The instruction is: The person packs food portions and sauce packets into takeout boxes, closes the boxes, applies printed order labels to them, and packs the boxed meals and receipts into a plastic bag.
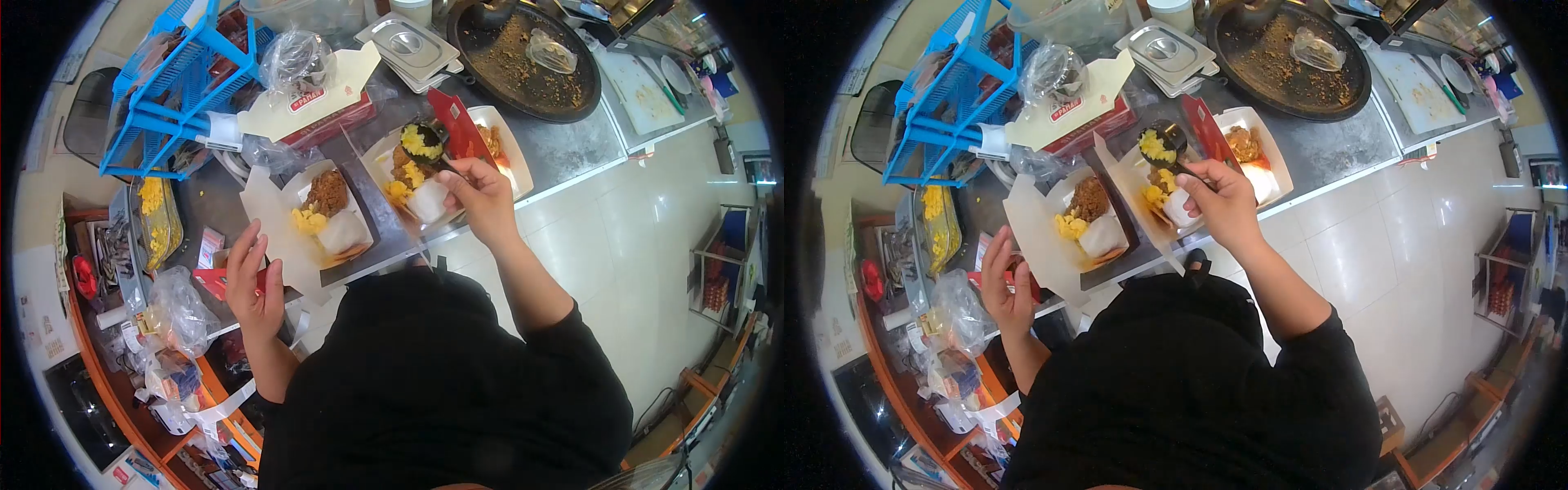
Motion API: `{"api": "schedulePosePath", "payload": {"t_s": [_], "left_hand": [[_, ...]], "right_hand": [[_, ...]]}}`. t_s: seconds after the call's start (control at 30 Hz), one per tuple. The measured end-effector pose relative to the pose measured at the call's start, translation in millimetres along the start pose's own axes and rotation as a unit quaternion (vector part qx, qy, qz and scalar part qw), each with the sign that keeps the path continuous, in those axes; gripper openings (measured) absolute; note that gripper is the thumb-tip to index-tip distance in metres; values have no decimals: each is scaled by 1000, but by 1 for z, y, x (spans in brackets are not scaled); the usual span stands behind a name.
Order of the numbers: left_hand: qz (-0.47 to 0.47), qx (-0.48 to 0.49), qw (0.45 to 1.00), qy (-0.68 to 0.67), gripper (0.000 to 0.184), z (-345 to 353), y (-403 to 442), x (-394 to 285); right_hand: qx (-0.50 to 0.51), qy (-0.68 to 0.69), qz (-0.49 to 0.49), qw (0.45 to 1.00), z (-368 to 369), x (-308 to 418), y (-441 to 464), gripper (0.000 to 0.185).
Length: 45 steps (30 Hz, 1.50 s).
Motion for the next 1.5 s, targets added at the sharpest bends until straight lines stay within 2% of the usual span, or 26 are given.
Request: {"api": "schedulePosePath", "payload": {"t_s": [0.1, 0.13, 0.2, 0.3, 0.4, 0.5, 0.57, 0.6, 0.63, 0.77, 0.83, 0.93, 1.07, 1.1, 1.2, 1.3, 1.4, 1.5], "left_hand": [[5, -11, 1000, 10, 37, -4, 0, 0], [5, -15, 1000, 13, 37, -6, -1, 1], [2, -18, 1000, 18, 37, -10, -4, 3], [-1, -10, 999, 42, 37, -17, -8, 6], [3, -18, 999, 44, 36, -24, -10, 12], [-10, -18, 999, 47, 35, -34, -18, 18], [-11, -28, 999, 44, 35, -37, -21, 25], [-10, -33, 999, 37, 35, -40, -24, 28], [-9, -38, 999, 30, 35, -45, -27, 31], [-2, -42, 998, 52, 37, -69, -41, 43], [-4, -50, 997, 66, 38, -85, -52, 53], [-24, -74, 995, 70, 37, -118, -76, 69], [-49, -114, 989, 79, 37, -176, -112, 89], [-57, -125, 987, 84, 37, -190, -124, 95], [-93, -156, 979, 92, 37, -231, -162, 123], [-138, -165, 971, 107, 39, -265, -194, 150], [-178, -169, 964, 105, 41, -290, -218, 185], [-199, -180, 959, 90, 41, -308, -231, 222]], "right_hand": [[-18, -29, -21, 999, 3, 2, -3, 16], [-51, -105, -125, 985, 4, 5, -4, 16], [-116, -247, -322, 906, 9, 1, -8, 16], [-99, -500, -285, 812, 7, -42, 15, 15], [-116, -408, -300, 854, 6, -54, 14, 15], [-114, -338, -232, 905, 6, -53, 20, 13], [-75, -177, -46, 980, 5, -47, 24, 12], [-50, -92, 51, 993, 10, -43, 21, 11], [-17, -17, 18, 1000, 19, -32, 16, 11], [85, 20, -3, 996, 66, 20, 0, 13], [150, -2, -8, 989, 104, 37, -5, 16], [204, -158, -8, 966, 183, 58, -12, 22], [339, -313, -19, 887, 308, 59, -5, 30], [352, -313, 4, 882, 340, 57, -6, 31], [385, -385, -51, 837, 439, 39, 11, 31], [368, -466, -105, 798, 534, 9, 43, 34], [347, -482, -108, 797, 611, -22, 65, 33], [267, -615, -345, 657, 671, -41, 95, 32]]}}
Point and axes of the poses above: each hand's wrist, its own y-axis towards the middle knuckle, its own z-axis out of the palm, x = y × z, the point moved 3 cm from there along y, towards the middle knuckle, and after that the axes turned 10 degrees about z, right-handed, at the moved point
